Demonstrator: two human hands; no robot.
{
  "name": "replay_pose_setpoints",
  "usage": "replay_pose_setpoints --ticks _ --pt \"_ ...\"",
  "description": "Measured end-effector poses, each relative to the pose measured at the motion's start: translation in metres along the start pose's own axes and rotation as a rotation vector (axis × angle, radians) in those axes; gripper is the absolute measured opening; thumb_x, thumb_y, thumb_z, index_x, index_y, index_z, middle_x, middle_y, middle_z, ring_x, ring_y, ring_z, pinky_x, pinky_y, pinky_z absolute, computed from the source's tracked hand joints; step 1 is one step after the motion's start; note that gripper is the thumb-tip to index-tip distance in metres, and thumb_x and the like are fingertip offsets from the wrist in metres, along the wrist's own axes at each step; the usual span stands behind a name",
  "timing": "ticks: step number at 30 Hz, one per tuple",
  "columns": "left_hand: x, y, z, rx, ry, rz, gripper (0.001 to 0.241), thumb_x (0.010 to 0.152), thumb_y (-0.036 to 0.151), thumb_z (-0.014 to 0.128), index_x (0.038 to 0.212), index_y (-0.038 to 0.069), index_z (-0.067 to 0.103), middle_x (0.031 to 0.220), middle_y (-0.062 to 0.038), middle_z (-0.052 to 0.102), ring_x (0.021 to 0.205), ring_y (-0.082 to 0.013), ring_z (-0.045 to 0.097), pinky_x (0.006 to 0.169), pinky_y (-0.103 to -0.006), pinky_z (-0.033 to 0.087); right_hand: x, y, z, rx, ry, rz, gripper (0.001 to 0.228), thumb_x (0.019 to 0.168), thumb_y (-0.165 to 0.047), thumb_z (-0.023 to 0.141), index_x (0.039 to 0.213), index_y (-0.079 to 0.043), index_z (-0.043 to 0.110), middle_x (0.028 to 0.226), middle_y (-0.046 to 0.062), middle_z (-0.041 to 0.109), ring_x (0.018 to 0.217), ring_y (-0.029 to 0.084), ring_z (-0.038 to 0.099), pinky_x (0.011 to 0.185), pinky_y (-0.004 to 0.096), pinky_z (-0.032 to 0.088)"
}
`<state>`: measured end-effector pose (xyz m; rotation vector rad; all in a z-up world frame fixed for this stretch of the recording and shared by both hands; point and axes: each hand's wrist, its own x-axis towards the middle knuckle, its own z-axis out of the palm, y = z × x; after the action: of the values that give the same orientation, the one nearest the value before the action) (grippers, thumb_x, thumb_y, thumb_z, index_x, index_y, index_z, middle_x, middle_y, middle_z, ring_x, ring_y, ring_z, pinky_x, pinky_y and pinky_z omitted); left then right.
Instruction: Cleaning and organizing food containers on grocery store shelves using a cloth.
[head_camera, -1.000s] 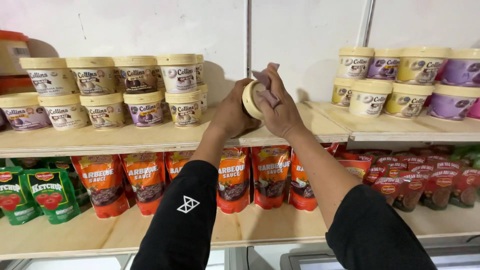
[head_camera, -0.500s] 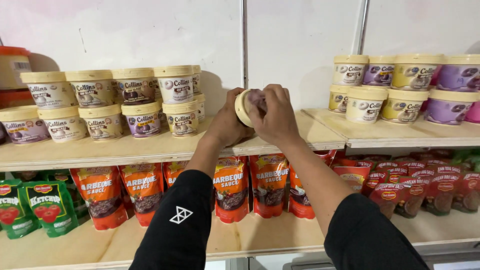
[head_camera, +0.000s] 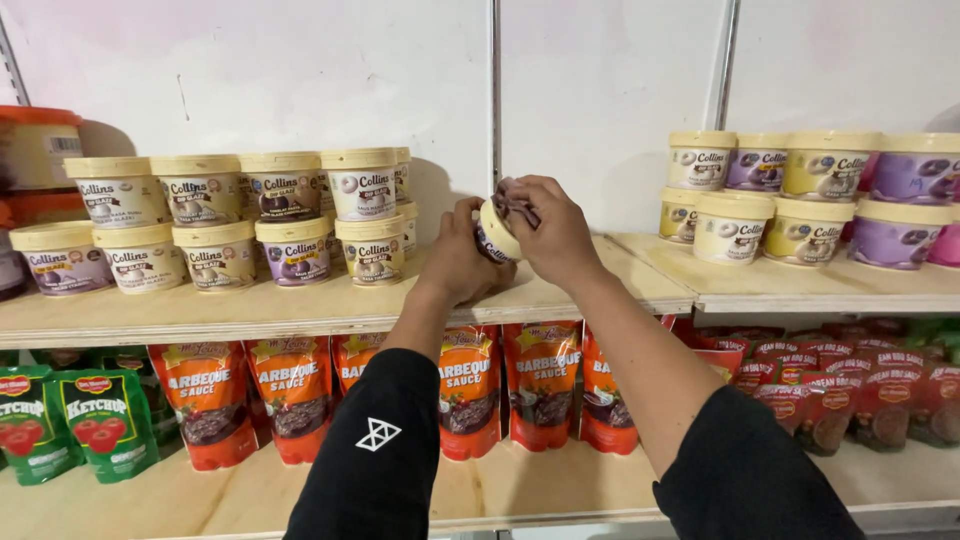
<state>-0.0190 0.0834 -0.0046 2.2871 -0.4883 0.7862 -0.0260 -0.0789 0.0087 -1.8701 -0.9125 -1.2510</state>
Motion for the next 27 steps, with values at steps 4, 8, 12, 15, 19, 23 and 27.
replay_pose_setpoints --ticks 4,8,12,15,19,23,27 --pt "0.002 0.003 -0.007 0.046 -0.101 -0.089 0.122 0.059 0.033 0.096 0.157 0.02 0.025 0.136 -0.015 0.046 0.122 -0.0365 0.06 0.112 -0.0413 0.047 0.017 -0.023 -0.005 -0.036 -0.205 0.024 0.019 0.094 -0.008 0.068 0.112 -0.008 0.074 0.125 0.006 0.068 0.108 0.02 0.072 0.098 0.032 0.059" --pt "0.005 -0.008 0.0 -0.172 -0.074 0.041 0.108 0.051 0.03 0.1 0.141 0.011 0.043 0.134 -0.008 0.062 0.125 -0.0269 0.062 0.114 -0.0359 0.045 0.021 -0.034 0.002 -0.143 -0.268 0.063 0.017 0.088 -0.011 0.073 0.104 -0.008 0.074 0.119 0.009 0.067 0.107 0.023 0.07 0.096 0.035 0.057" --pt "-0.009 0.014 -0.017 -0.106 -0.099 0.063 0.098 0.055 0.024 0.097 0.14 0.016 0.05 0.133 -0.007 0.064 0.127 -0.027 0.063 0.117 -0.0363 0.046 0.029 -0.041 -0.001 -0.254 -0.136 0.228 0.03 0.083 -0.011 0.075 0.111 -0.009 0.063 0.117 0.014 0.067 0.106 0.028 0.067 0.094 0.041 0.053" --pt "-0.014 0.02 -0.017 -0.06 -0.076 0.002 0.101 0.056 0.022 0.099 0.143 0.019 0.047 0.136 -0.008 0.057 0.13 -0.0301 0.056 0.115 -0.0405 0.044 0.028 -0.033 0.002 -0.141 -0.177 0.431 0.034 0.089 -0.008 0.066 0.122 -0.012 0.057 0.113 0.01 0.07 0.102 0.021 0.07 0.092 0.036 0.056" --pt "-0.01 0.019 -0.012 -0.113 -0.1 -0.03 0.104 0.054 0.019 0.098 0.144 0.025 0.047 0.136 -0.007 0.055 0.13 -0.0307 0.056 0.115 -0.0412 0.042 0.038 0.004 -0.009 -0.076 -0.116 0.541 0.032 0.088 -0.004 0.066 0.12 -0.008 0.064 0.112 0.009 0.072 0.103 0.02 0.071 0.093 0.034 0.057" --pt "-0.005 0.009 -0.006 -0.186 -0.115 0.025 0.102 0.054 0.017 0.096 0.143 0.02 0.047 0.138 -0.011 0.055 0.13 -0.0318 0.057 0.113 -0.04 0.048 0.035 0.011 -0.035 0.092 -0.255 0.807 0.028 0.089 -0.007 0.067 0.117 -0.006 0.067 0.1 0.009 0.071 0.087 0.02 0.063 0.09 0.047 0.056" --pt "0.001 -0.002 0.001 -0.296 -0.132 0.064 0.101 0.053 0.015 0.093 0.143 0.017 0.048 0.135 -0.011 0.064 0.127 -0.0299 0.064 0.112 -0.0381 0.05 0.029 0.006 -0.041 -0.333 -0.227 0.428 0.023 0.086 -0.018 0.077 0.105 -0.006 0.072 0.096 0.01 0.068 0.084 0.025 0.069 0.076 0.04 0.059"
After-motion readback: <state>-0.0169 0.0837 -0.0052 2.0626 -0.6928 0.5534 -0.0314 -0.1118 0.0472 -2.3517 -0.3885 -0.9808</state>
